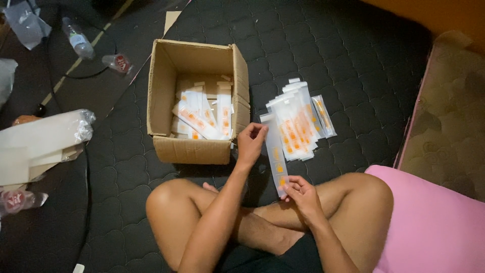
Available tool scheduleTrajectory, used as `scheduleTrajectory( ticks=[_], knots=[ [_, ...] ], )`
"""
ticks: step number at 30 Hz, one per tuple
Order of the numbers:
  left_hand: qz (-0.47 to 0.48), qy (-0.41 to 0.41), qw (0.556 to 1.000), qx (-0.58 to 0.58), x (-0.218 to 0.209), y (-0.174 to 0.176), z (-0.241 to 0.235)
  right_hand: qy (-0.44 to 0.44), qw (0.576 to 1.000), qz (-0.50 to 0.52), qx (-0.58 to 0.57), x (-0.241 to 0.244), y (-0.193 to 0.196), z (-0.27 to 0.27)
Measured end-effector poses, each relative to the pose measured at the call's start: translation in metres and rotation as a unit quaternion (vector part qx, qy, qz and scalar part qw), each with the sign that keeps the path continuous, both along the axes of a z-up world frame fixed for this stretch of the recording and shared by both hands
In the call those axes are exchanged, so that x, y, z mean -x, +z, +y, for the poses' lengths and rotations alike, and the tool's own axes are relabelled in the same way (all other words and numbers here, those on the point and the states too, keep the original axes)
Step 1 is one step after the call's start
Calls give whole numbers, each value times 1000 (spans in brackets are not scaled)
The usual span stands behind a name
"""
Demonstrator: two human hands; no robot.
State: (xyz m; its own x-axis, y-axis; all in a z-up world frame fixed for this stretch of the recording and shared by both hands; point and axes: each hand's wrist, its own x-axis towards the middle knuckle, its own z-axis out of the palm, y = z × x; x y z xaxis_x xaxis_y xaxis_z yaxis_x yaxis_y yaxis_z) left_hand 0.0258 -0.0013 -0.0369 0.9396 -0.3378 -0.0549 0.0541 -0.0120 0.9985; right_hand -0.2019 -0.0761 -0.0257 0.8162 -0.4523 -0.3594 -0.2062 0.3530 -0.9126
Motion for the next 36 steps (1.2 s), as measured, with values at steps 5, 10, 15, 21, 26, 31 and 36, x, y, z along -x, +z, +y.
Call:
scheduleTrajectory(
  ticks=[5,10,15,21,26,31,36],
  knots=[
    [-5,4,1000,7,7,22,4,6,1000,3,11,0,-3,1],
    [-17,6,1000,14,7,23,5,14,1000,-3,15,0,-7,-1],
    [-26,6,1000,15,8,23,4,6,1000,-3,15,1,-17,-1],
    [-28,7,999,17,11,33,4,15,999,25,22,0,-5,-1],
    [-38,-5,999,10,7,30,7,48,993,104,2,-3,16,-3],
    [17,-20,999,-22,7,5,5,108,977,37,178,2,20,-3],
    [23,-45,986,-161,17,0,3,39,944,-152,291,-9,35,-4]
  ],
)
